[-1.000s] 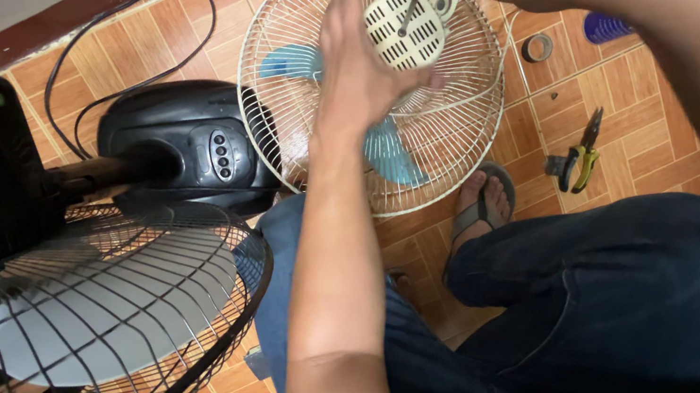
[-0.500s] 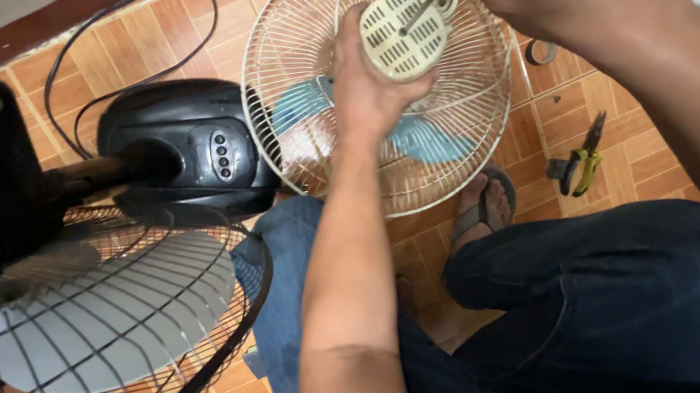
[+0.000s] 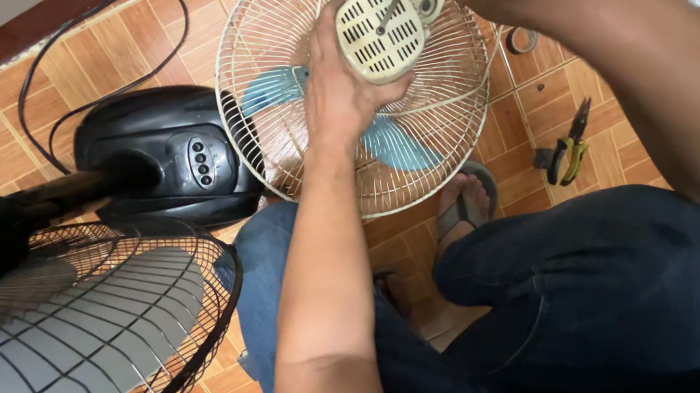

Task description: The person sits on the floor and disassembles a white pedestal fan, removing the front grille and motor housing. They use a screwdriver to loosen screws and pliers to manipulate components, then reassemble the fan parts.

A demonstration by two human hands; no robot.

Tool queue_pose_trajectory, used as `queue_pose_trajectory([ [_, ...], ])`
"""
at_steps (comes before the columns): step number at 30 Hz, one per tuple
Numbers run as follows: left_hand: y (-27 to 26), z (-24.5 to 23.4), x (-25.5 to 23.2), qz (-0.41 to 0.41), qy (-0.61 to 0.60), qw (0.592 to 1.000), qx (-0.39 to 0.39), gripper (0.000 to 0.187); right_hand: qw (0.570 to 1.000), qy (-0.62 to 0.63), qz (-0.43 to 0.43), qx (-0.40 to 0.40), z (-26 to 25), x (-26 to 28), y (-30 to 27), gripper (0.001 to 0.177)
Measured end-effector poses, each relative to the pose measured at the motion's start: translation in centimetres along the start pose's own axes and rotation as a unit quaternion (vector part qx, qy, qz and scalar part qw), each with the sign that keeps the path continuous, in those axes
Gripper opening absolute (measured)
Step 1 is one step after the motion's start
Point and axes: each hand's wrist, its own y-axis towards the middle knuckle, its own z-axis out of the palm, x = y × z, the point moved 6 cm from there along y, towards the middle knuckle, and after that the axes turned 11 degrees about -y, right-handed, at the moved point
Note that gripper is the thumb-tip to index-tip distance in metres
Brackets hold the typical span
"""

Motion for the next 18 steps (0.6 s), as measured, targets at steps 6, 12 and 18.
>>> queue_pose_trajectory([
  [6, -0.4, 0.0, -0.4, 0.034, 0.081, 0.996, -0.026, 0.127, 0.988, 0.067, 0.099, 0.099, 0.7, -0.6, 0.4, 0.025],
  [12, -0.4, -0.3, 0.1, 0.016, 0.027, 0.999, -0.006, 0.126, 0.988, 0.001, 0.113, 0.106, -1.0, 0.3, 1.5, 0.028],
  [18, -0.7, -0.2, 0.1, 0.037, -0.009, 0.999, -0.012, 0.128, 0.997, 0.047, 0.049, 0.042, -1.3, 1.1, 1.6, 0.027],
])
